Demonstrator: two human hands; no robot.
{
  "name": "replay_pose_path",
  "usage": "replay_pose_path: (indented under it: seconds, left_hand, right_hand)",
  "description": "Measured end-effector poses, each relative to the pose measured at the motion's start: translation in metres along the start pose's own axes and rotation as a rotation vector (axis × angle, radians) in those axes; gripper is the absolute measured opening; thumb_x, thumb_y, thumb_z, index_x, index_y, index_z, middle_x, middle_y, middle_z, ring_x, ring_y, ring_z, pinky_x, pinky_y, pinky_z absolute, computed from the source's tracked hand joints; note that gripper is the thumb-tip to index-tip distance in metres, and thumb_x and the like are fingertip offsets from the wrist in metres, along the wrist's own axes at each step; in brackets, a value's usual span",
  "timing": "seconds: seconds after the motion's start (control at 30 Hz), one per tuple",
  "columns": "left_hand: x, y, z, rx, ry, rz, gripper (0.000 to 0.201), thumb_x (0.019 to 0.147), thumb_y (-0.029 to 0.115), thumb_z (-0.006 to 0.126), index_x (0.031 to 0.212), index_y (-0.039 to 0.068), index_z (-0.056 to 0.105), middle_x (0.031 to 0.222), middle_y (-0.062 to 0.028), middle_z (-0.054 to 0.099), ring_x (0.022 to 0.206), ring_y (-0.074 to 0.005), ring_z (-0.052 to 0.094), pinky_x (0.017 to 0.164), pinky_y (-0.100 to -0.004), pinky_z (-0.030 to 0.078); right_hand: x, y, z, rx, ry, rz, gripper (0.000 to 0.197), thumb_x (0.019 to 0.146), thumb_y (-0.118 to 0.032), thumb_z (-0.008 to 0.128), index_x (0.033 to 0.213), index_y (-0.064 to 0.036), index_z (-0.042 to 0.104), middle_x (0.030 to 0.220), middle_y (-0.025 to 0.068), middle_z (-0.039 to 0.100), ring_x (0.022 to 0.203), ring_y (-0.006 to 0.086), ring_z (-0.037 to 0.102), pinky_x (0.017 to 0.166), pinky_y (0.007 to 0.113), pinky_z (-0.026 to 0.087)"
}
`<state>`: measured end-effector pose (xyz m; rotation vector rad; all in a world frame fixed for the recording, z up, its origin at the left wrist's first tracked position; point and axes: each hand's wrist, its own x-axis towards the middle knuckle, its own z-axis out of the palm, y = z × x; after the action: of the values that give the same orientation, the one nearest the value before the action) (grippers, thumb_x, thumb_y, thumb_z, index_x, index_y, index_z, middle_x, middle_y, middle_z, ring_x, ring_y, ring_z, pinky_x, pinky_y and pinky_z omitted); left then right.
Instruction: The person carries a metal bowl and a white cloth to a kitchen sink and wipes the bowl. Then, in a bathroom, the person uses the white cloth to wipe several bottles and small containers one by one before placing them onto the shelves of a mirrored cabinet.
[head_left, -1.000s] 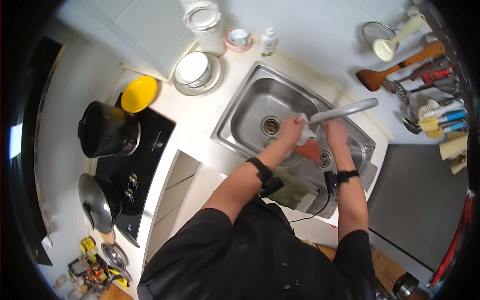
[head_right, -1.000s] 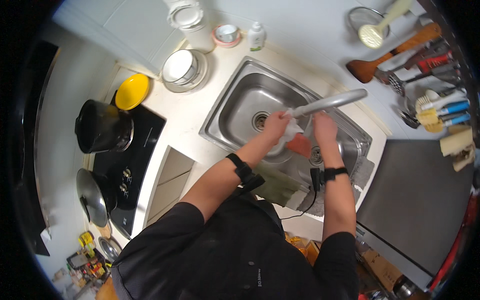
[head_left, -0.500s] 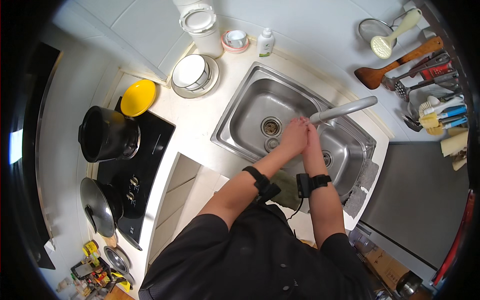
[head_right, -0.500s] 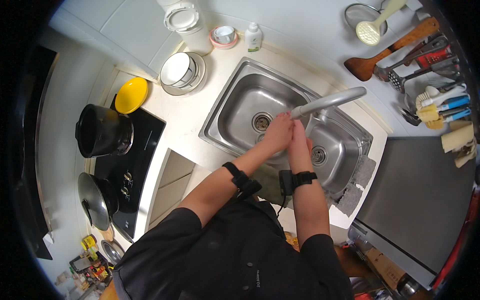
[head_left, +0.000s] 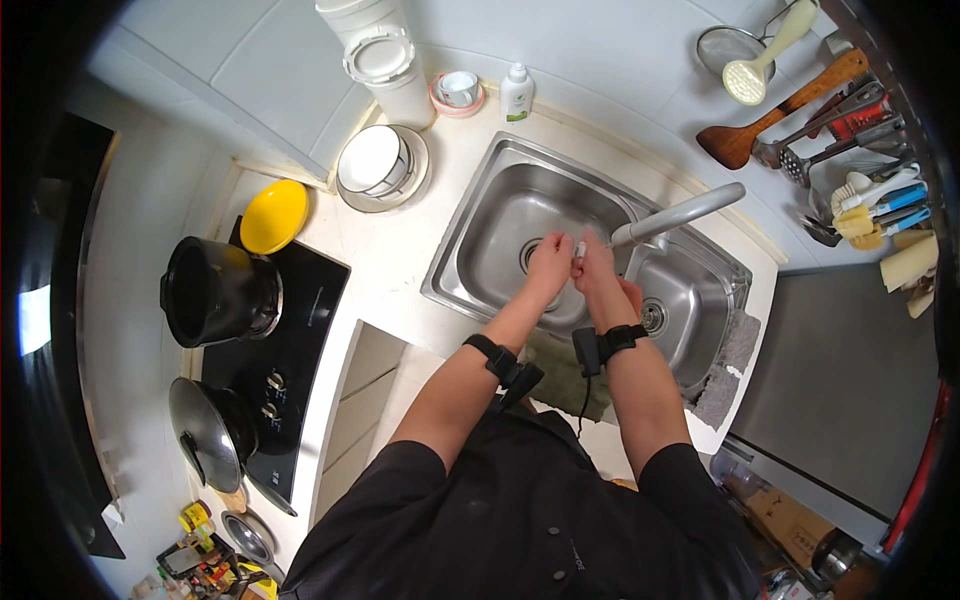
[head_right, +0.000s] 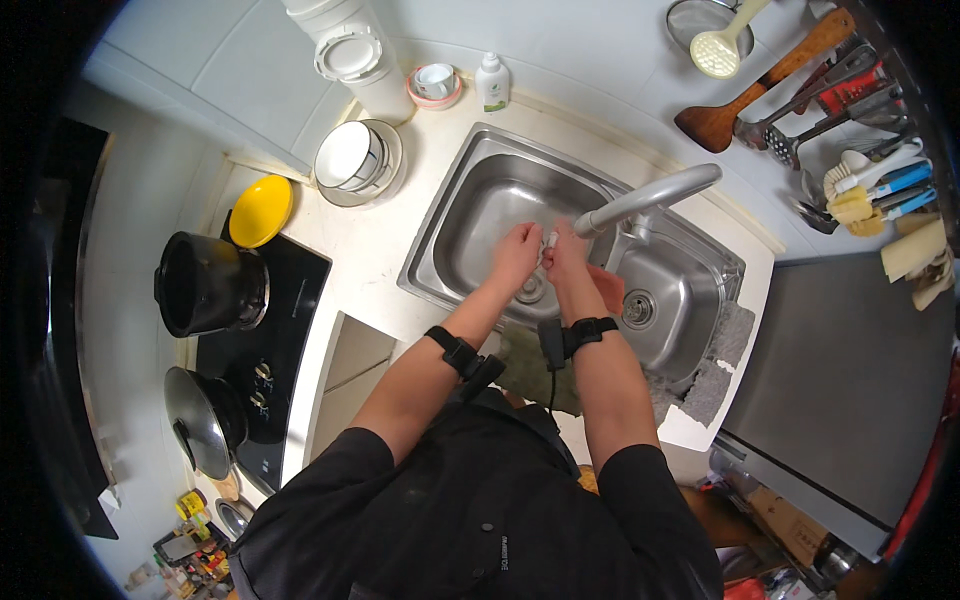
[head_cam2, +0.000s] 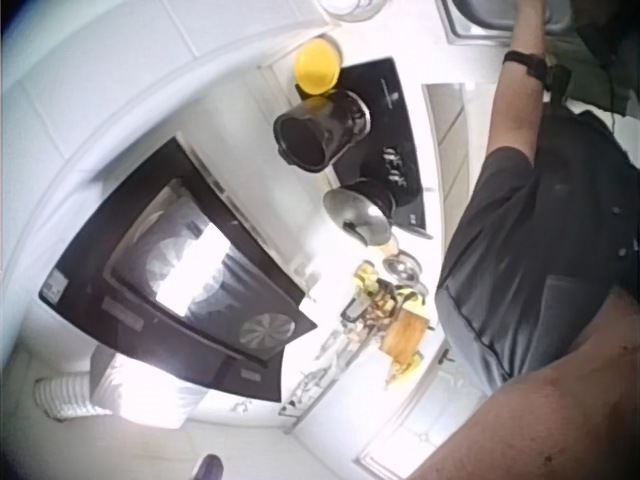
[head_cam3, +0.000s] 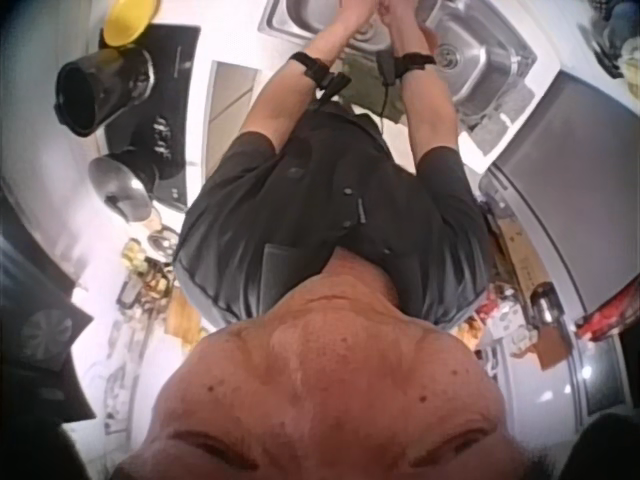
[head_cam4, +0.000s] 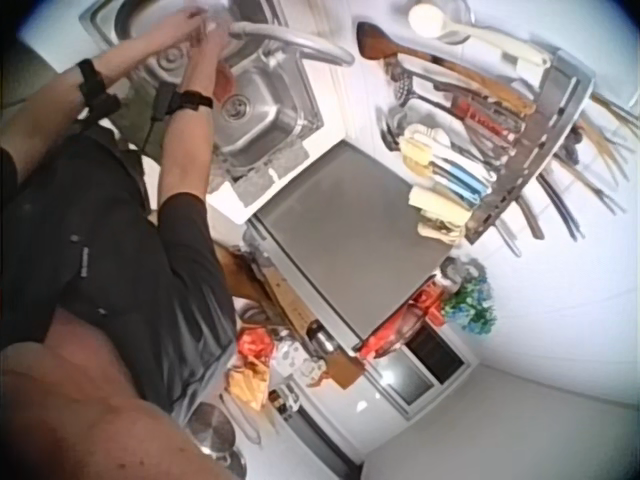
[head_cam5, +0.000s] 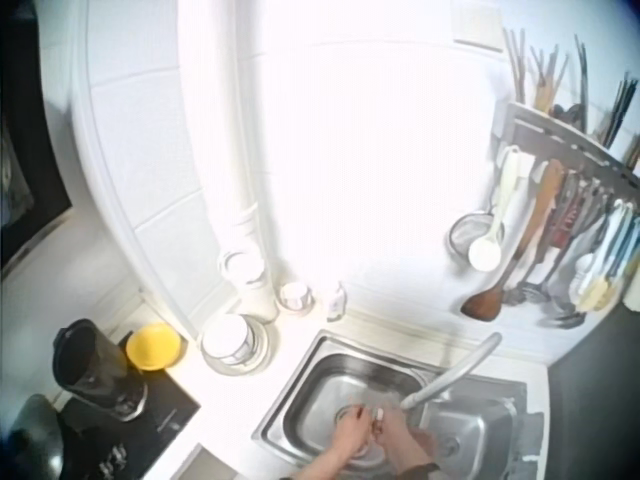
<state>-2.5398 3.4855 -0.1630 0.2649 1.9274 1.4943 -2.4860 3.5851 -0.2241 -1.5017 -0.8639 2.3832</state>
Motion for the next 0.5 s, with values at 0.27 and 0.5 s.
replay_pose_path:
  seconds: [0.27,0.5]
  left_hand:
    - [0.022,-0.022,0.047,-0.556,-0.165,-0.361,0.042,0.09,0.035,0.052,0.117,0.003,0.05,0.099,-0.0083,0.06,0.084,-0.0182,0.055,0.072,-0.0309,0.043]
    - [0.045,-0.054,0.063,-0.683,-0.289,-0.262,0.028,0.084,0.01,0.06,0.111,0.004,0.055,0.092,-0.0071,0.059,0.075,-0.0153,0.058,0.061,-0.0286,0.05]
  right_hand:
    - [-0.03,-0.009,-0.027,-0.237,-0.117,-0.11,0.05,0.087,-0.054,0.046,0.113,-0.0113,0.053,0.096,0.0012,0.057,0.103,0.013,0.047,0.091,0.031,0.031]
    - [-0.056,-0.029,-0.052,-0.061,0.093,-0.214,0.051,0.089,-0.04,0.053,0.125,-0.0047,0.042,0.128,0.013,0.045,0.119,0.0226,0.041,0.094,0.038,0.035]
